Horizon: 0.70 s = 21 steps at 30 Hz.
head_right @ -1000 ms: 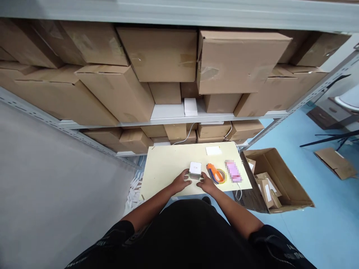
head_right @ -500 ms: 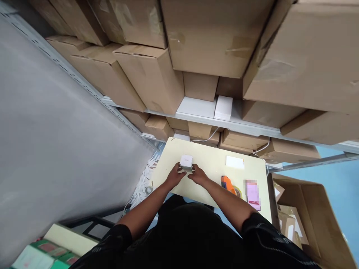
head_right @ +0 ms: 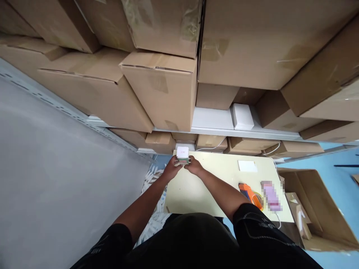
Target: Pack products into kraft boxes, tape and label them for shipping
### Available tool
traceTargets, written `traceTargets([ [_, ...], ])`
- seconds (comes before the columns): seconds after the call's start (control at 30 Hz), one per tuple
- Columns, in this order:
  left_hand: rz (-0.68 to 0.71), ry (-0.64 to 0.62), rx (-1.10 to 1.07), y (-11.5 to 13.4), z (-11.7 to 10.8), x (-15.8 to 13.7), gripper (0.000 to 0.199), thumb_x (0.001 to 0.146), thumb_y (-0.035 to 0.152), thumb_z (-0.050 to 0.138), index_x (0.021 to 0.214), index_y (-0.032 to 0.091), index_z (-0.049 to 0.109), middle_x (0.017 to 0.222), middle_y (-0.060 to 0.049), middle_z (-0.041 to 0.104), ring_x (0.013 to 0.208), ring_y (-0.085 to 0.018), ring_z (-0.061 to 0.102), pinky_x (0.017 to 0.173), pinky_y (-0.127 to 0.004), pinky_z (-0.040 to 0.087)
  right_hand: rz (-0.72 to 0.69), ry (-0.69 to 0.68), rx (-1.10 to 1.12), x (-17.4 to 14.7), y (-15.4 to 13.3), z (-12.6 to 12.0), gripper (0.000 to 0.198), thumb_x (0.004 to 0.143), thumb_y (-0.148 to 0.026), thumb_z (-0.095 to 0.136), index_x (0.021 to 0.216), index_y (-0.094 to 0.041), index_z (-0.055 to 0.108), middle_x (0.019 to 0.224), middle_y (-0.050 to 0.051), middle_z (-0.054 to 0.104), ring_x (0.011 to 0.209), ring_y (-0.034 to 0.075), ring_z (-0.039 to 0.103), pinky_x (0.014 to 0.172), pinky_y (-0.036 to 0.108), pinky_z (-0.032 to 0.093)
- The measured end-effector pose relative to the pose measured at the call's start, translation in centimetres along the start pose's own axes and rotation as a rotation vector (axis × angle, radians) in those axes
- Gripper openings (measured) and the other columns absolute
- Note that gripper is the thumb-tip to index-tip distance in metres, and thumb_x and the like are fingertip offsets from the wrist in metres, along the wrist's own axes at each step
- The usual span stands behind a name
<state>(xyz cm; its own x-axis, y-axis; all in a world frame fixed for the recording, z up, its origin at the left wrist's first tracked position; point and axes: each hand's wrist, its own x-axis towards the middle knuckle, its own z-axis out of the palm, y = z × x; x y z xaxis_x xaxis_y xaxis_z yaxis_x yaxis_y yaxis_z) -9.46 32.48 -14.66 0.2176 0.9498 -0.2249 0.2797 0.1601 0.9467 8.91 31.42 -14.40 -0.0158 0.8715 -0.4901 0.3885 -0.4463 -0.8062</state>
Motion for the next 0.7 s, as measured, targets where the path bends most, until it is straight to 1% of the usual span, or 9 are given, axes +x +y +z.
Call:
traceTargets([
  [0.1, -0.027, -0.030, -0.001, -0.4, -0.7, 0.1, 0.064, 0.080, 0.021, 0.075, 0.139, 0.021, 0.052, 0.141, -0.015, 0.064, 0.125, -0.031, 0.067, 0.107, -0.049, 0.053, 0.055, 0.011, -0.033, -0.1, -0.3, 0.3, 0.065, 0.076, -0.026, 0.076, 0.137, -0.026, 0.054, 0.128, 0.007, 0.071, 0.104, 0.022, 0.071, 0.089, 0.032, 0.055],
  [0.2, -0.075, -0.051, -0.004, -1.0, -1.1, -0.9, 0.063, 0.081, 0.022, 0.073, 0.140, 0.023, 0.051, 0.146, -0.015, 0.061, 0.125, -0.029, 0.067, 0.105, -0.046, 0.054, 0.097, 0.049, -0.040, -1.4, 0.2, 0.3, 0.065, 0.075, -0.030, 0.078, 0.136, -0.025, 0.056, 0.138, 0.011, 0.066, 0.112, 0.025, 0.070, 0.094, 0.036, 0.054],
  [0.3, -0.163, -0.029, -0.003, -2.3, -1.6, -2.7, 0.059, 0.080, 0.024, 0.074, 0.136, 0.021, 0.054, 0.146, -0.017, 0.061, 0.119, -0.027, 0.069, 0.101, -0.043, 0.055, 0.128, 0.092, -0.029, -3.9, 1.7, -0.3, 0.063, 0.075, -0.034, 0.080, 0.134, -0.025, 0.058, 0.140, 0.011, 0.065, 0.110, 0.024, 0.071, 0.096, 0.037, 0.054],
  [0.37, -0.226, -0.045, 0.006, -3.5, -1.7, -4.3, 0.052, 0.080, 0.029, 0.074, 0.128, 0.019, 0.058, 0.137, -0.017, 0.066, 0.113, -0.026, 0.071, 0.096, -0.042, 0.057, 0.149, 0.131, -0.015, -6.3, 3.3, -0.9, 0.059, 0.076, -0.035, 0.079, 0.131, -0.026, 0.060, 0.137, 0.009, 0.067, 0.107, 0.022, 0.072, 0.095, 0.036, 0.055],
  [0.4, -0.245, -0.075, 0.017, -4.0, -1.5, -5.1, 0.047, 0.080, 0.032, 0.074, 0.123, 0.019, 0.061, 0.131, -0.016, 0.070, 0.112, -0.027, 0.071, 0.094, -0.042, 0.058, 0.160, 0.155, -0.008, -7.7, 4.2, -1.4, 0.056, 0.077, -0.035, 0.079, 0.129, -0.026, 0.062, 0.135, 0.009, 0.068, 0.105, 0.022, 0.073, 0.094, 0.036, 0.055],
  [0.47, -0.261, -0.144, 0.062, -4.9, -0.9, -6.9, 0.038, 0.080, 0.036, 0.073, 0.112, 0.018, 0.065, 0.119, -0.014, 0.074, 0.111, -0.028, 0.071, 0.090, -0.041, 0.058, 0.180, 0.211, 0.003, -10.9, 6.2, -2.4, 0.049, 0.076, -0.034, 0.079, 0.122, -0.025, 0.065, 0.128, 0.008, 0.071, 0.105, 0.022, 0.073, 0.093, 0.035, 0.055],
  [0.53, -0.260, -0.208, 0.111, -5.1, 0.4, -8.6, 0.033, 0.079, 0.039, 0.073, 0.105, 0.019, 0.067, 0.111, -0.012, 0.075, 0.109, -0.028, 0.072, 0.088, -0.040, 0.058, 0.193, 0.264, 0.013, -14.3, 8.3, -3.5, 0.041, 0.076, -0.033, 0.078, 0.115, -0.024, 0.067, 0.121, 0.007, 0.073, 0.106, 0.022, 0.072, 0.092, 0.035, 0.055],
  [0.63, -0.211, -0.268, 0.147, -4.0, 3.0, -11.2, 0.032, 0.078, 0.041, 0.074, 0.101, 0.020, 0.068, 0.104, -0.010, 0.076, 0.103, -0.027, 0.073, 0.088, -0.039, 0.058, 0.192, 0.330, 0.086, -19.5, 11.5, -5.2, 0.032, 0.078, -0.035, 0.074, 0.107, -0.023, 0.068, 0.109, 0.006, 0.075, 0.100, 0.021, 0.072, 0.086, 0.035, 0.056],
  [0.7, -0.157, -0.278, 0.142, -2.7, 4.9, -12.8, 0.033, 0.077, 0.044, 0.074, 0.099, 0.020, 0.069, 0.102, -0.010, 0.077, 0.101, -0.027, 0.074, 0.088, -0.039, 0.058, 0.182, 0.370, 0.174, -22.7, 13.7, -6.4, 0.032, 0.077, -0.037, 0.072, 0.105, -0.023, 0.068, 0.106, 0.006, 0.075, 0.095, 0.022, 0.073, 0.081, 0.035, 0.057],
])
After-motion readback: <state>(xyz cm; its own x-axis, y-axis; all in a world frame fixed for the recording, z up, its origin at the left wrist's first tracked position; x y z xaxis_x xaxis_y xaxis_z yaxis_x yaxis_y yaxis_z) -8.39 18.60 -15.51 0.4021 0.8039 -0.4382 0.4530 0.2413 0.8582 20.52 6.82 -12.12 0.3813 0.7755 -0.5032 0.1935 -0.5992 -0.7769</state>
